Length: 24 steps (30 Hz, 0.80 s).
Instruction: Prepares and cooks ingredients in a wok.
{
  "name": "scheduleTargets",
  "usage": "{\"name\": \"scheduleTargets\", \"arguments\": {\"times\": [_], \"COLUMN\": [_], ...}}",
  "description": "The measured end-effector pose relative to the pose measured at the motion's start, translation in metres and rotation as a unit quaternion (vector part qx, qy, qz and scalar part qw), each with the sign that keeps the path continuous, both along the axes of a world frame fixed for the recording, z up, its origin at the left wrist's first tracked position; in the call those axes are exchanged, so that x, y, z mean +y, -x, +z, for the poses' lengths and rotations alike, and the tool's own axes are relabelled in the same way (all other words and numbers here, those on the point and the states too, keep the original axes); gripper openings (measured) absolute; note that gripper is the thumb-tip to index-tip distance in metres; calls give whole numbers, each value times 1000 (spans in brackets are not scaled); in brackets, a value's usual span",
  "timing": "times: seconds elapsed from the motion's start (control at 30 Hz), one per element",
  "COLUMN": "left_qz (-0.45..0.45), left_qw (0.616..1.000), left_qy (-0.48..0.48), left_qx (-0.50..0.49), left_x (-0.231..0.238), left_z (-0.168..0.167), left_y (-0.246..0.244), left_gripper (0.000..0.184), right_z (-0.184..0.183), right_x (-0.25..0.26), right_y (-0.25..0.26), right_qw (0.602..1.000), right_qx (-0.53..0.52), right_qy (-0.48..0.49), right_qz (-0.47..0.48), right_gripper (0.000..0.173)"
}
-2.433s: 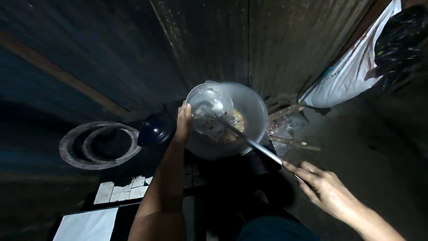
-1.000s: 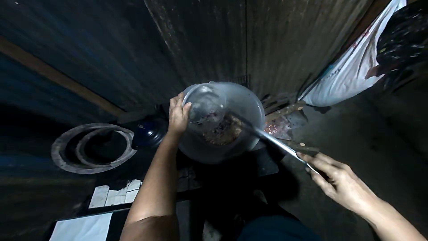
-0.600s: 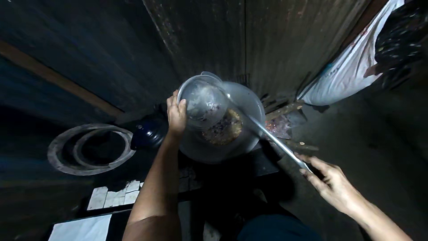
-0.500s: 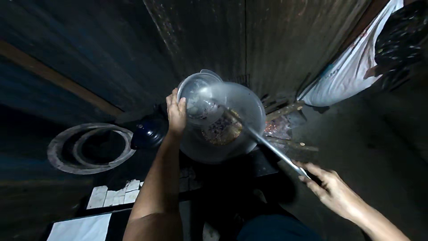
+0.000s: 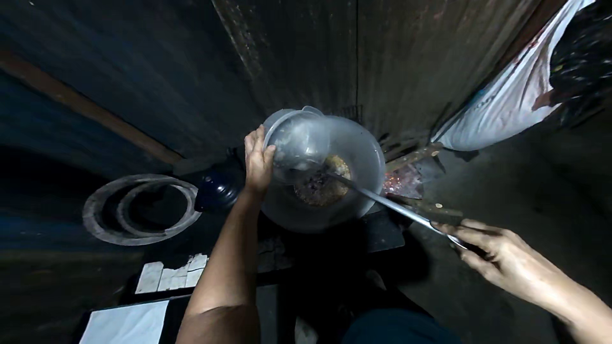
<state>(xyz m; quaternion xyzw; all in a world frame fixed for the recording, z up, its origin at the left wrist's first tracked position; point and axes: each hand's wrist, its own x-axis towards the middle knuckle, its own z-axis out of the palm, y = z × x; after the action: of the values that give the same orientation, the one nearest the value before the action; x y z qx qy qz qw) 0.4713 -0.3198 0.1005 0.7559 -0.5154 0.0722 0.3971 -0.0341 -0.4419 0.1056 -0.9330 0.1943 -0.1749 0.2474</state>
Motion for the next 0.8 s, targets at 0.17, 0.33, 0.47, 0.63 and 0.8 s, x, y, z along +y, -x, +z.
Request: {"name": "scheduleTargets", "arguments": {"times": [0.17, 0.33, 0.47, 0.63, 0.8], "left_qz": [11, 9, 11, 25, 50], "left_qw": [1000, 999, 997, 998, 997], "left_qy": [-8, 30, 59, 35, 29], "left_qx": [-2, -44, -54, -52, -45], "left_x": [-6, -6, -9, -9, -15], "left_z": [5, 1, -3, -3, -3], "left_y": [15, 17, 17, 18, 23], "left_gripper": [57, 61, 61, 62, 64], "right_z": [17, 23, 29, 32, 19], "right_x": [2, 2, 15, 10, 12], "right_y": [-2, 3, 0, 4, -8], "right_qw": [997, 1000, 999, 995, 994], "right_qx": [-23, -18, -11, -9, 1], "right_qy": [-69, -11, 41, 93, 100], "right_qz": [20, 7, -4, -31, -32], "right_gripper": [42, 44, 44, 45, 45]}}
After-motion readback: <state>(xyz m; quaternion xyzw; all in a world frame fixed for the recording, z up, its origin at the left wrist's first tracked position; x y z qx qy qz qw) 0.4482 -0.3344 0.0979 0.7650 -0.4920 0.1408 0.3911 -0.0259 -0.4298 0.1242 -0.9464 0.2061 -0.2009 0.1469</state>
